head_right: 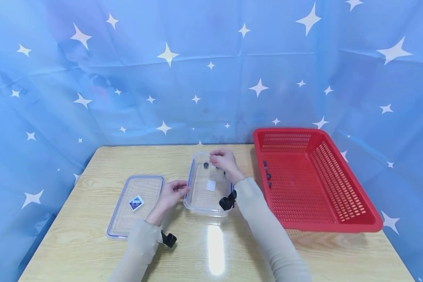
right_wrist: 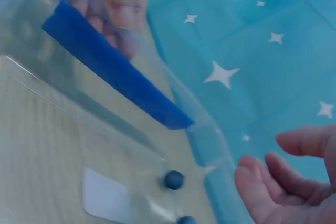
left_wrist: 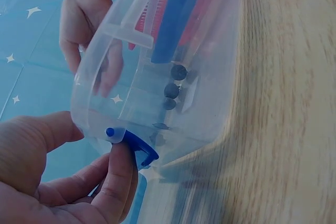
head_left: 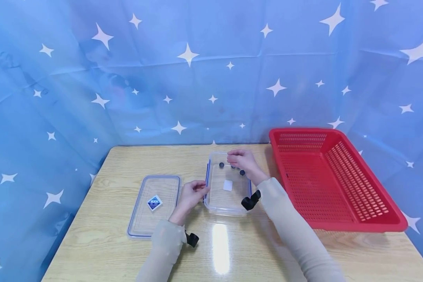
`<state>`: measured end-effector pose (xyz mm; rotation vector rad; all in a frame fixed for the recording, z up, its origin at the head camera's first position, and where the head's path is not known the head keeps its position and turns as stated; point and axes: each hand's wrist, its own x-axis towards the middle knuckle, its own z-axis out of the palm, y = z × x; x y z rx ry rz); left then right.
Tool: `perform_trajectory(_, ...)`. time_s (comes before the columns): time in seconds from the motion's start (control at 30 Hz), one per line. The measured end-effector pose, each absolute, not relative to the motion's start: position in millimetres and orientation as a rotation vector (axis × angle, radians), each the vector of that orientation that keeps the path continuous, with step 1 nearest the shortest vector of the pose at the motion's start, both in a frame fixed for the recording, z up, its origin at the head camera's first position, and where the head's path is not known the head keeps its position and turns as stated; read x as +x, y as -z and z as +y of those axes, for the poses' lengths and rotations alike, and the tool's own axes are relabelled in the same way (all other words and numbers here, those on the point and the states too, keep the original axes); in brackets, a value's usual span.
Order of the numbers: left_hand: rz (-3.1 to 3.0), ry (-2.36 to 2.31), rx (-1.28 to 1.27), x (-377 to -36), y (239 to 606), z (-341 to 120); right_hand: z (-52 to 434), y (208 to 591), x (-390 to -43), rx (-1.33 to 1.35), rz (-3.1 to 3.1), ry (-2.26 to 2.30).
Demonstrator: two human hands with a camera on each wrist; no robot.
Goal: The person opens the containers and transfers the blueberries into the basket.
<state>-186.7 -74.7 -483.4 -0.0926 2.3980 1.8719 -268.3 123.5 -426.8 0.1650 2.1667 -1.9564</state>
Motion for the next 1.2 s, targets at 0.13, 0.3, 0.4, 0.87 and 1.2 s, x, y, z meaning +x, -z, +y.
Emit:
perform_trajectory(0.13, 2.393, -1.886, -0.086, -187.1, 482.1, -74.0, 114.9, 437.6, -269.8, 0.280, 2.162, 2.007)
perform_trajectory(0.3, 2.375, -1.902, -0.079, -187.9, 481.4, -74.4, 108.3, 445.1, -271.6, 0.394, 2.153, 2.051)
perform_trajectory(0.4, 2.366, -1.914, -0.054, -188.1, 479.9, -75.1, 105.3, 449.2, -273.5, 0.418, 2.166, 2.044)
perform_trajectory(0.87, 2.365, -1.912, -0.070, -187.8, 483.1, -75.3, 96.5, 459.2, -276.2, 0.432, 2.126, 1.919)
perform_trajectory(1.2, 2.384, -1.888, -0.091, -186.0, 482.3, -74.8, 93.7, 462.2, -279.4, 0.393, 2.061, 1.819)
